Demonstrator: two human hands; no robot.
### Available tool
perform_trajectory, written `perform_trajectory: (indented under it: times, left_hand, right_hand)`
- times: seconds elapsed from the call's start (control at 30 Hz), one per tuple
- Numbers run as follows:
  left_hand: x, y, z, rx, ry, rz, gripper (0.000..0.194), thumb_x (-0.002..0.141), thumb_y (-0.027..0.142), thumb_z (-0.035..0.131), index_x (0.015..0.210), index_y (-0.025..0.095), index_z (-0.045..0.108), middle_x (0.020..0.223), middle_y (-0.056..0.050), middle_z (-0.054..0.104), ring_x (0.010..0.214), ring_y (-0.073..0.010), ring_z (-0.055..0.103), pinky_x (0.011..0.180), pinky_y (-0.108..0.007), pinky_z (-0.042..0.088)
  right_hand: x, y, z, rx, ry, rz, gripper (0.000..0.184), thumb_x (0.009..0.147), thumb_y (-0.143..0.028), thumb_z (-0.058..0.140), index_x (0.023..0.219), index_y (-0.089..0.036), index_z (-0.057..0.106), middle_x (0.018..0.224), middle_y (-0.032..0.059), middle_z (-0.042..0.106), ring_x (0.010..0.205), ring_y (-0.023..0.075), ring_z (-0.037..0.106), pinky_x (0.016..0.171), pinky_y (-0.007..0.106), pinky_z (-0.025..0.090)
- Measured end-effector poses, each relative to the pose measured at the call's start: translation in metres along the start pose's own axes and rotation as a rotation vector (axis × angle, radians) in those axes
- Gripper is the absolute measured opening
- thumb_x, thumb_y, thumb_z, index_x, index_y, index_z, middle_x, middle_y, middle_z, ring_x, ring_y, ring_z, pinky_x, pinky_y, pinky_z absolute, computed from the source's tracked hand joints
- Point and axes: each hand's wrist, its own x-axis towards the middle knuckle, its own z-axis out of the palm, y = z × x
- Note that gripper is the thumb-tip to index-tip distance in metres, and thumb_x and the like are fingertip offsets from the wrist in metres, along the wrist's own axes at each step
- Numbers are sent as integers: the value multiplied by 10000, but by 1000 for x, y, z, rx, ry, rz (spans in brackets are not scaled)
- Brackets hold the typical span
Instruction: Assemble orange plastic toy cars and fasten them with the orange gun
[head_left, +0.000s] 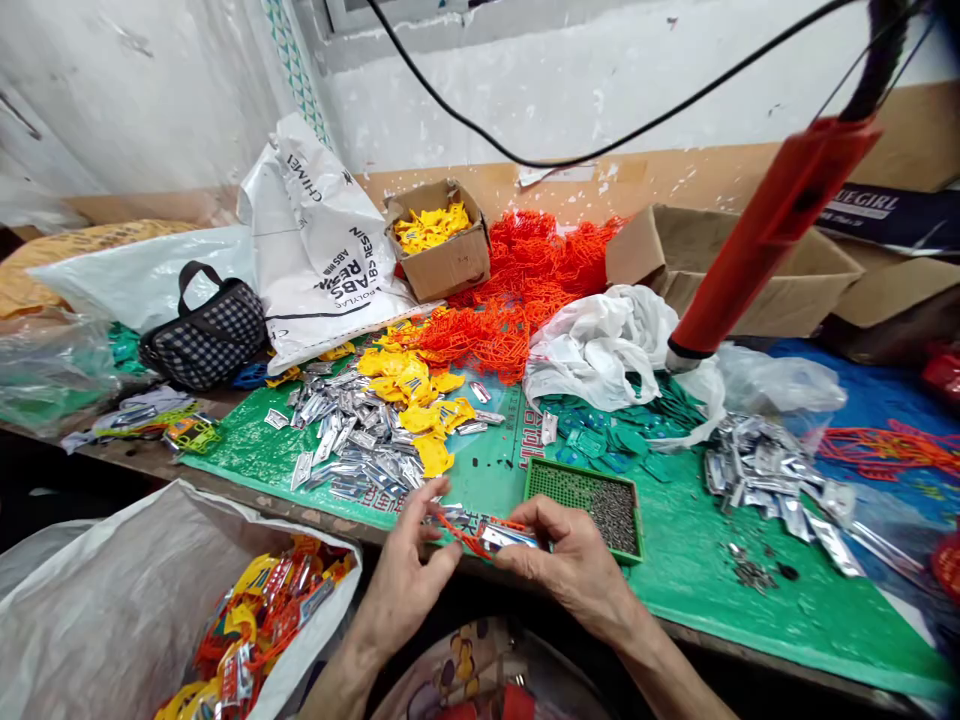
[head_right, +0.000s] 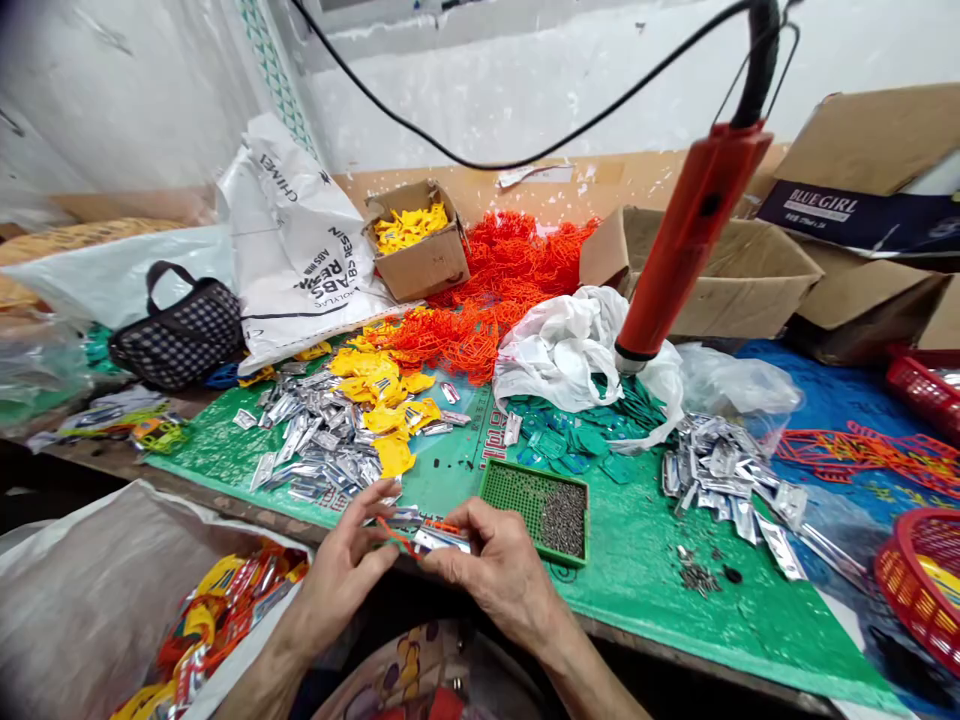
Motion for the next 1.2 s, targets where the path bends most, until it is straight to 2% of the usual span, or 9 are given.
perform_trajectory:
  times: [0.07, 0.13, 0.23, 0.33, 0.53, 0.7, 0.8, 1.0, 1.2]
  left_hand:
    - [-5, 8, -3, 243, 32, 98, 440, 727, 202, 758, 1157, 285, 718, 1231, -51, 634, 777, -162, 600, 713, -255, 478]
    - [-9, 15, -1, 344, -77, 141, 372, 790, 273, 727, 1162, 269, 723, 1226, -69, 642, 672, -148, 581, 666, -265, 476]
    - [-9, 19, 9, 392, -301, 157, 257, 909, 325, 584, 1087, 239, 749, 1054, -80, 705, 715, -184, 608, 654, -264, 465]
    - [-2, 18, 16, 448, -401, 219, 293, 953, 315, 509, 851, 204, 760, 782, -56, 691, 742, -197, 603, 679, -258, 445]
    - [-2, 9, 17, 402, -331, 347, 252, 975, 263, 499, 925, 192, 735, 799, -28, 698, 744, -164, 630, 714, -245, 476]
    - [-4, -2, 15, 440, -310, 661, 181, 970, 184, 522, 1048, 195, 685, 928, -41, 727, 874, -149, 679, 809, -222, 521]
    - [-3, -6, 13, 484, -285, 815, 148, 969, 190, 536, 1059, 177, 653, 907, -55, 726, 868, -142, 692, 813, -205, 538]
    - [-3, -5, 13, 514, -247, 962, 175, 990, 289, 511, 1039, 163, 623, 885, -72, 729, 855, -135, 707, 809, -191, 556]
    - [-4, -11, 9, 573, -254, 1061, 220, 995, 326, 493, 1004, 145, 616, 920, -105, 722, 876, -142, 708, 802, -193, 563]
  right_hand:
    - [-2, 2, 0, -121, -2, -61, 225, 776, -394, 726, 773, -177, 667, 669, -13, 637, 607, 124, 504, 550, 238, 356]
    - [-3, 4, 2, -234, -3, -168, 204, 814, -380, 712, 800, -179, 680, 692, -2, 666, 620, 131, 547, 574, 242, 386]
    - [-3, 8, 6, -406, 21, -408, 191, 886, -357, 648, 840, -175, 680, 705, 19, 674, 624, 138, 579, 584, 250, 405]
    - [-4, 12, 7, -565, 88, -617, 189, 935, -331, 585, 870, -170, 657, 688, 26, 653, 611, 144, 562, 571, 264, 395]
    - [-12, 11, -3, -664, 274, -792, 180, 879, -288, 677, 989, -167, 601, 818, 57, 670, 783, 203, 557, 703, 348, 417]
    - [-14, 13, -6, -606, 289, -876, 74, 892, -192, 653, 934, -163, 600, 775, 42, 654, 774, 187, 533, 714, 364, 407]
    - [-14, 15, -4, -560, 294, -912, 69, 884, -162, 658, 929, -156, 606, 770, 39, 662, 764, 179, 544, 739, 387, 431]
    - [-21, 16, -1, -607, 400, -1018, 49, 858, -142, 693, 902, -144, 669, 763, 35, 703, 810, 183, 577, 915, 476, 457]
    - [-27, 19, -1, -641, 441, -1066, 40, 873, -163, 683, 909, -147, 692, 761, 31, 727, 823, 182, 602, 937, 472, 483]
